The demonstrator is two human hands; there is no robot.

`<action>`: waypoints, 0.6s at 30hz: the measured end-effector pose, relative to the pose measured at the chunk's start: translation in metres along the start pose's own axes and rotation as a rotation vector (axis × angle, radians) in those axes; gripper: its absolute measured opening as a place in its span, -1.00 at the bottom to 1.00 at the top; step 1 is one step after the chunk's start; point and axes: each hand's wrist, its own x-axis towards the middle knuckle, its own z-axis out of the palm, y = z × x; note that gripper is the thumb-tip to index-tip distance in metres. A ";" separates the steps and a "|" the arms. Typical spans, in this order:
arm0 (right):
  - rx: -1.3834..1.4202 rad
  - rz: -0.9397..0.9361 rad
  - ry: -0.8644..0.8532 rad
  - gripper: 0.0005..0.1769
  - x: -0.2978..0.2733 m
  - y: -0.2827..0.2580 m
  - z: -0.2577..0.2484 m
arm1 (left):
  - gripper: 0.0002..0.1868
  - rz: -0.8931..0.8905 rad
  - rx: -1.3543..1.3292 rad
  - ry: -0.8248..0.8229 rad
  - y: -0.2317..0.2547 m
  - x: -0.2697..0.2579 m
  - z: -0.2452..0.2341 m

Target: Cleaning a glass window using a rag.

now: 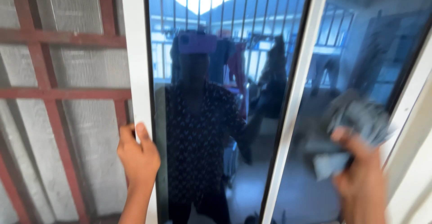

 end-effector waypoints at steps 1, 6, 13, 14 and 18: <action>0.465 0.201 0.155 -0.47 0.035 0.014 -0.001 | -0.56 -0.020 0.003 -0.005 0.001 0.001 0.000; 0.579 -0.011 0.240 -0.36 0.214 0.103 0.022 | -0.57 -0.065 -0.003 -0.017 -0.009 -0.002 0.001; -0.081 -0.206 -0.196 -0.77 0.215 0.236 0.071 | -0.58 -0.162 0.127 0.088 -0.024 -0.009 0.019; -0.703 -0.655 -0.369 -0.80 0.189 0.267 0.071 | -0.59 -0.217 0.168 0.102 -0.024 -0.010 0.022; 0.189 0.299 -0.312 -0.63 0.043 0.112 0.066 | -0.60 -0.187 0.162 0.113 -0.021 -0.007 0.025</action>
